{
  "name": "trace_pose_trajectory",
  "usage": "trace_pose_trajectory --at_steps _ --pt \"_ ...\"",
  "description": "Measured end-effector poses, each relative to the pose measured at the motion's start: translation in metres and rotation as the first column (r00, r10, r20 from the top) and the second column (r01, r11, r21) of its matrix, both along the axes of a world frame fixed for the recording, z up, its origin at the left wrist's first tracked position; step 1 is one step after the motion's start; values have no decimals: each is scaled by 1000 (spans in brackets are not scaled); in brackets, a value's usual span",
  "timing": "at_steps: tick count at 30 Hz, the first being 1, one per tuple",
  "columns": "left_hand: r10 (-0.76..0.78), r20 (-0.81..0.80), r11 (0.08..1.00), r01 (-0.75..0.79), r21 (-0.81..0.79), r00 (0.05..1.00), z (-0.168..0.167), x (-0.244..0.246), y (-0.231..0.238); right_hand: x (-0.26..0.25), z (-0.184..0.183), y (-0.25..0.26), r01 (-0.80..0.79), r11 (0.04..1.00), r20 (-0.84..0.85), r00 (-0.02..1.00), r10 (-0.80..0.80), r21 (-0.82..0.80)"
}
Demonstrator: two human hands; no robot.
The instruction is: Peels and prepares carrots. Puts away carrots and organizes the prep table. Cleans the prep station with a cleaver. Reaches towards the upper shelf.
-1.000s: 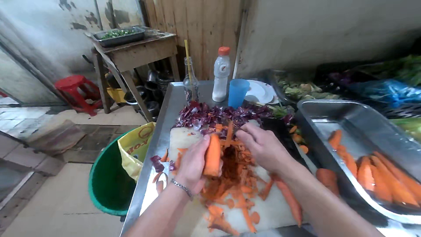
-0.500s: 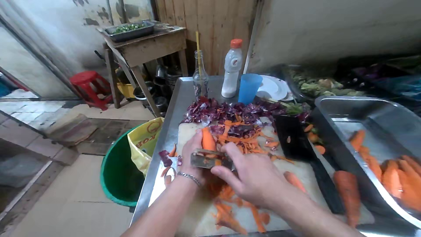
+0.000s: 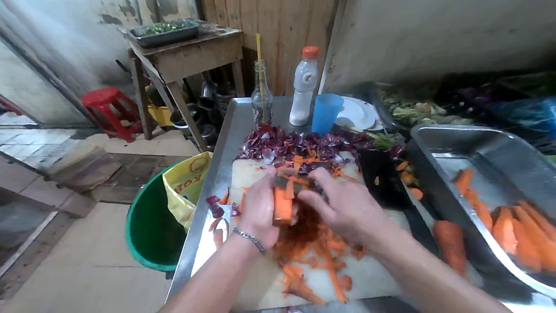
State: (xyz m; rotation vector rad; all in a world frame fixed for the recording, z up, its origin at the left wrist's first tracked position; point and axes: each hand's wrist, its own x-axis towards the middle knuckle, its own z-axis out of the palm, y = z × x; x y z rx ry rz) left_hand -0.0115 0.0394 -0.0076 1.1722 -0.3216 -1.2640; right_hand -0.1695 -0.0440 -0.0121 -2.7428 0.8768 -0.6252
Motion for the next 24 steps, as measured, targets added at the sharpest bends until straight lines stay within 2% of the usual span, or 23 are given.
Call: trace_pose_trajectory --at_steps 2,6,8,11,13,16,21,24 --pt "-19 18 1000 19 -14 1000 1 -2 -1 -4 2 -3 38 998 10 999 -38 47" --pt "-36 13 995 37 -93 999 -12 7 0 1 -2 14 -116 992 24 993 115 50" --pt "-49 18 997 50 -66 999 -12 10 1 5 -1 13 -137 991 12 991 137 -5" --pt "-67 14 997 68 -23 998 -4 5 0 1 0 0 -77 996 -10 997 77 -55" --pt "-89 9 996 89 -6 996 -2 1 -1 -3 1 -9 -21 1000 -40 999 21 -20" --pt "-165 58 984 168 -62 985 -6 3 2 -6 5 -17 63 996 -48 997 -60 66" --pt "-101 170 993 109 -40 980 -10 2 0 -5 4 -11 2 1000 11 1000 -3 29" --pt "-159 201 982 177 -70 966 -11 4 2 -3 8 -19 80 991 -58 996 -74 103"
